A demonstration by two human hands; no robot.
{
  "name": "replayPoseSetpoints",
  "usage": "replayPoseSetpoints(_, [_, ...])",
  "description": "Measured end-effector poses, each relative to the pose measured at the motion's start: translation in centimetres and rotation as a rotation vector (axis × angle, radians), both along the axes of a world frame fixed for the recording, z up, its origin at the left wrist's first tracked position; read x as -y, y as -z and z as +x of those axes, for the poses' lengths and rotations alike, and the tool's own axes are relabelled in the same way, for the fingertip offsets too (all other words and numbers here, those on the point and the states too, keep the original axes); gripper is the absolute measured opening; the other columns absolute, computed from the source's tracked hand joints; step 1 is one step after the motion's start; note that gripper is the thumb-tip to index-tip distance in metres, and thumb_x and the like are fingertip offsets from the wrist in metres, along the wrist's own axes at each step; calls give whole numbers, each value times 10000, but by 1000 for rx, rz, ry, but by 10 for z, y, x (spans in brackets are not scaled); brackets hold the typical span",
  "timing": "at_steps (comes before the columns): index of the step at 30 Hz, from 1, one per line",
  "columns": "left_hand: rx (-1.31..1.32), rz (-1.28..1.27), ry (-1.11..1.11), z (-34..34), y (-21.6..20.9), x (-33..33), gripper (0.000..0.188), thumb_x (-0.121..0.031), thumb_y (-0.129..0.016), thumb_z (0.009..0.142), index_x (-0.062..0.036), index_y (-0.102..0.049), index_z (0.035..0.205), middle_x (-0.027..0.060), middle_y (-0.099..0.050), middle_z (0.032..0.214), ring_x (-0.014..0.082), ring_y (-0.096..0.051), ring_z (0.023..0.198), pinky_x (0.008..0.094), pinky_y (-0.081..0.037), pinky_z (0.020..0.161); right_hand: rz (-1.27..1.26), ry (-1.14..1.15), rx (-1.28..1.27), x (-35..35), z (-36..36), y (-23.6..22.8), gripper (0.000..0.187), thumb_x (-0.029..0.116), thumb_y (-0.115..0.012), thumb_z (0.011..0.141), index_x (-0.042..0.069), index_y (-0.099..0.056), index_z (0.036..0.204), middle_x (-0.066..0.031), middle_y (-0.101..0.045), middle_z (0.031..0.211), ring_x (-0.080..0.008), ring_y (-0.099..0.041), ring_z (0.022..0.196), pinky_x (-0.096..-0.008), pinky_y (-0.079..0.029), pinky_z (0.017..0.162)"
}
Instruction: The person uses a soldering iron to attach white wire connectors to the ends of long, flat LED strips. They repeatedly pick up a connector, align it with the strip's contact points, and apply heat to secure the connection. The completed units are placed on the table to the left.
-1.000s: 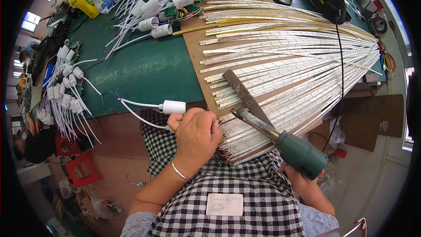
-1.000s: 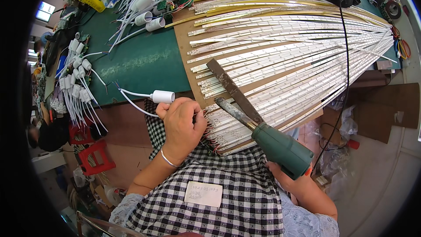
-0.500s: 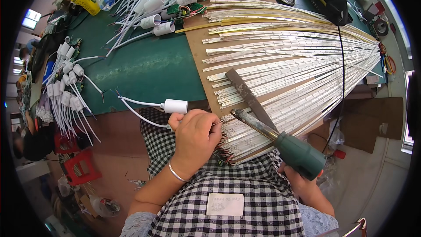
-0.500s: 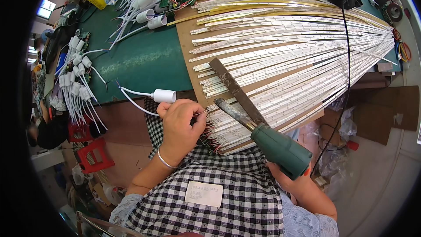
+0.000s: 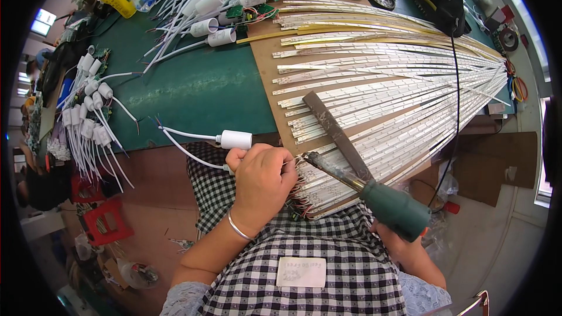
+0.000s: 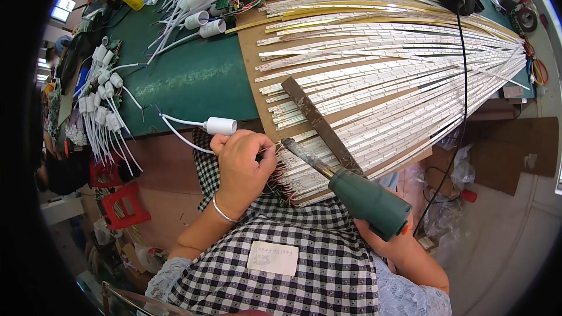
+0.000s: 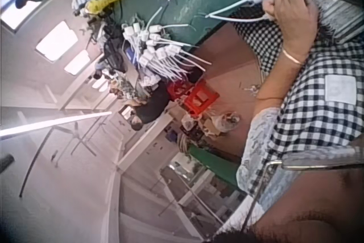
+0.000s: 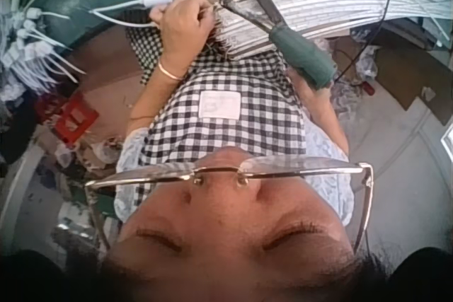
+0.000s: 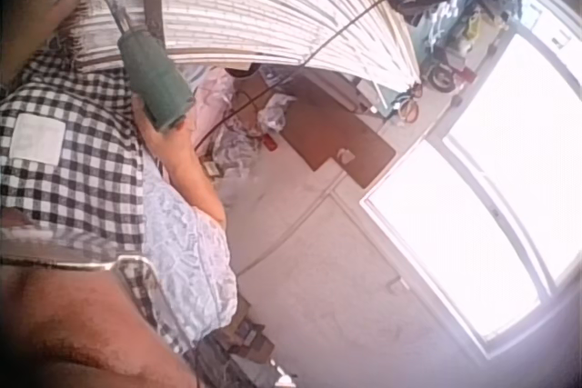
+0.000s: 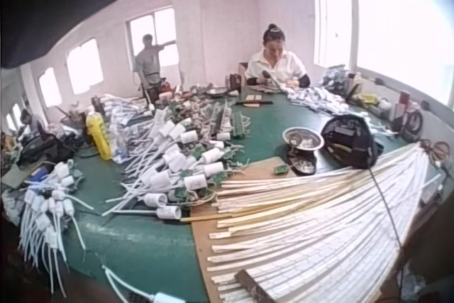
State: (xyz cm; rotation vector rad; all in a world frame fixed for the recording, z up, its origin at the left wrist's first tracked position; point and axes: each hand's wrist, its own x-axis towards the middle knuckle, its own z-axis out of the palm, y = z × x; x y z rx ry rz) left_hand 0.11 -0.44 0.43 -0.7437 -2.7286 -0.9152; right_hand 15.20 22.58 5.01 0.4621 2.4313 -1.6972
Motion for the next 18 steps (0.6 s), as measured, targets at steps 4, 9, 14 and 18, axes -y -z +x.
replayPoseSetpoints(4, [-5,0,17,-1,0,0,148,-62,-696,715,-112,-576,787,3,-607,735,168,-588,773,375,-276,774,36,-26,15,0,-1,-1,259,35,-699,714,10,-682,972,-120,-695,973,-303,-660,907,-387,-499,848])
replayPoseSetpoints(9, [-1,2,7,-1,-1,-1,115,-69,-689,713,-109,-593,762,0,-609,732,169,-580,761,371,-270,784,72,-95,0,1,-6,-7,249,35,-690,720,12,-684,967,-120,-699,950,-302,-664,891,-377,-496,856])
replayPoseSetpoints(14, [4,-7,15,-3,-3,-1,97,-71,-683,705,-107,-605,748,-1,-609,726,171,-576,758,371,-267,782,161,-171,-65,-1,-10,-9,244,43,-690,724,14,-683,966,-117,-698,952,-299,-661,898,-370,-497,855])
replayPoseSetpoints(18, [0,-12,20,-3,-2,-1,121,-76,-689,706,-121,-586,749,-6,-590,715,166,-575,773,376,-264,784,236,-229,-120,-1,-14,-12,268,65,-700,723,16,-673,985,-113,-690,970,-291,-650,929,-369,-499,854])
